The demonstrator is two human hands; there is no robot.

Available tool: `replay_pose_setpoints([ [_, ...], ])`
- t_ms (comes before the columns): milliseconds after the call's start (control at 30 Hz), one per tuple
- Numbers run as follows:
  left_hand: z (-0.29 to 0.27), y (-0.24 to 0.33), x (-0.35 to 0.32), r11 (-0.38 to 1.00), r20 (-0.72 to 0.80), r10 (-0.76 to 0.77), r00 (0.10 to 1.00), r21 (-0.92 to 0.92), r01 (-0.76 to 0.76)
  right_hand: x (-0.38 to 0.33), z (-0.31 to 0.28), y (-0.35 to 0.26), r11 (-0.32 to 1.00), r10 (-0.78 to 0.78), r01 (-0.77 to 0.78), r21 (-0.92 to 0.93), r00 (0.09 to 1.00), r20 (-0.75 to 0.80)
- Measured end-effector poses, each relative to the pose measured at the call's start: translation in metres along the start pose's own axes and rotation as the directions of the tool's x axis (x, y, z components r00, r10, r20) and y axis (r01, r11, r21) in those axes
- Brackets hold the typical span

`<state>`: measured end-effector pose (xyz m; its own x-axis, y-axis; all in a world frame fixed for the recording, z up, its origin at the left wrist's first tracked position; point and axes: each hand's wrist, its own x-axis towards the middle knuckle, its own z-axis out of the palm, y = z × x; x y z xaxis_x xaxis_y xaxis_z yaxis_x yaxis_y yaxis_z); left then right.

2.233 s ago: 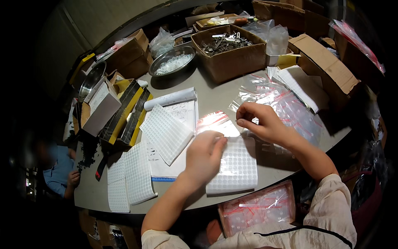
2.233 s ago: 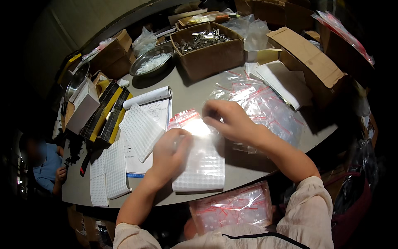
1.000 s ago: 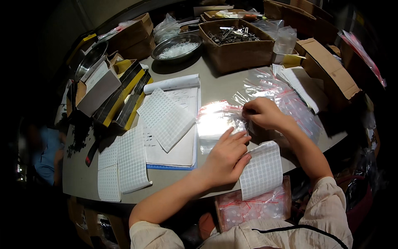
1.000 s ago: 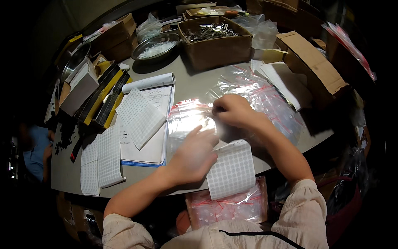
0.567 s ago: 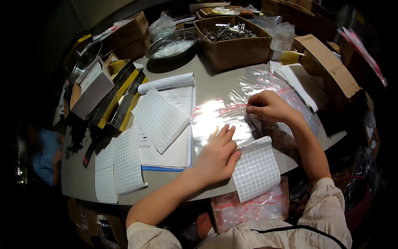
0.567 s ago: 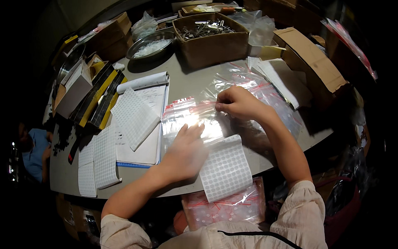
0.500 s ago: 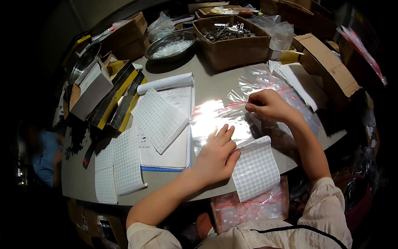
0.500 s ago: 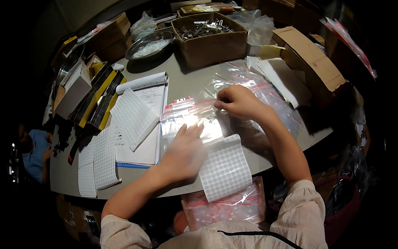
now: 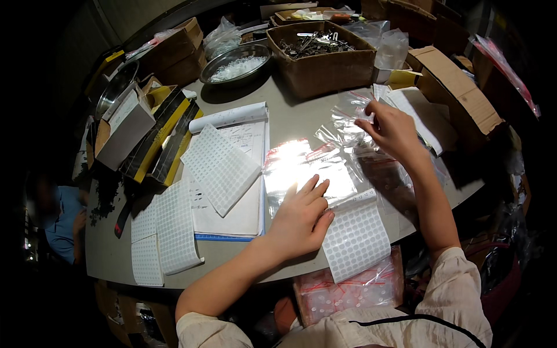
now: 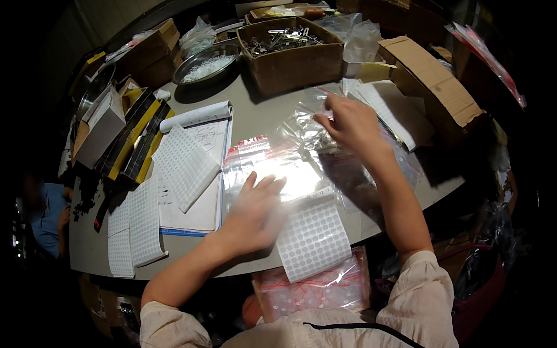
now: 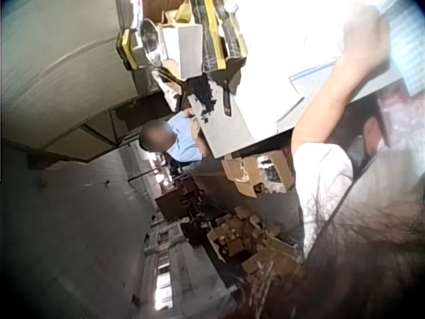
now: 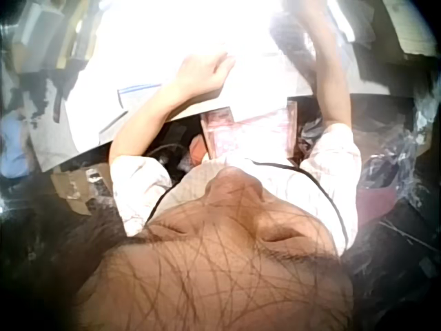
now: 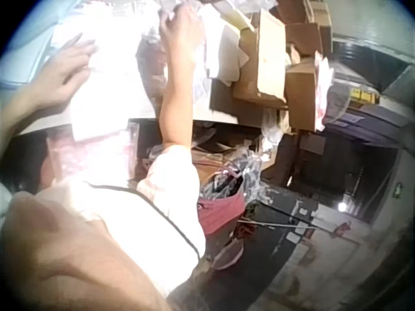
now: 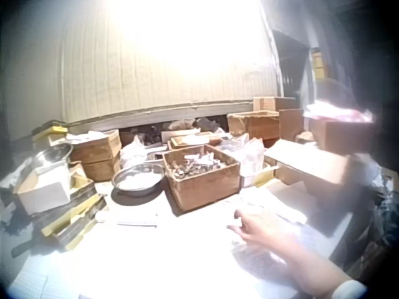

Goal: The person repeatedly peels small circular stickers from a white sheet and places them onto clear plastic bags on a cluttered table. The hands work one sticker at a time, moving from the sheet to the bags and back, while another person sits nearby.

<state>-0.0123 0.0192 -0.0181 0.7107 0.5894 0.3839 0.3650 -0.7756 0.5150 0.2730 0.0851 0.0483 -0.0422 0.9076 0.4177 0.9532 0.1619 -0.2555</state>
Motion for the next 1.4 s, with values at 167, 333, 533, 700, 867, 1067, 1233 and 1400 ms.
replay_pose_setpoints([
  [167, -0.005, 0.003, 0.003, 0.999, 0.000, 0.032, 0.999, 0.009, -0.032, -0.009, 0.021, -0.013, 0.749, -0.474, 0.190, 0.635, 0.824, 0.312],
  [333, -0.007, 0.003, 0.005, 0.998, -0.021, 0.065, 0.998, 0.005, -0.065, -0.023, 0.041, -0.030, 0.836, -0.504, 0.382, 0.393, 0.818, 0.278],
  [533, -0.004, -0.002, 0.001, 1.000, 0.008, 0.014, 1.000, -0.022, -0.014, -0.015, 0.030, -0.024, 0.984, -0.082, 0.007, 0.179, 0.905, 0.418],
  [700, -0.005, -0.012, 0.001, 0.998, -0.057, -0.061, 0.997, -0.022, 0.060, -0.001, 0.014, 0.016, 0.992, 0.126, -0.116, -0.047, 0.927, 0.354],
  [867, -0.019, -0.003, 0.014, 0.981, -0.176, -0.159, 0.972, -0.138, 0.135, -0.002, 0.011, 0.014, 0.975, -0.100, 0.061, 0.213, 0.979, 0.178],
  [1067, -0.021, -0.006, 0.012, 0.980, -0.250, -0.173, 0.953, -0.136, 0.142, -0.038, 0.006, -0.054, 0.652, -0.649, 0.565, 0.505, 0.761, -0.015],
  [1233, -0.026, -0.004, 0.011, 0.978, -0.251, -0.203, 0.946, -0.105, 0.182, -0.048, 0.009, -0.063, 0.681, -0.712, 0.698, 0.220, 0.702, -0.022],
  [1400, -0.033, 0.004, 0.012, 0.758, -0.089, -0.470, 0.878, -0.550, 0.350, -0.048, 0.012, -0.069, 0.618, -0.762, 0.786, 0.031, 0.608, -0.223],
])
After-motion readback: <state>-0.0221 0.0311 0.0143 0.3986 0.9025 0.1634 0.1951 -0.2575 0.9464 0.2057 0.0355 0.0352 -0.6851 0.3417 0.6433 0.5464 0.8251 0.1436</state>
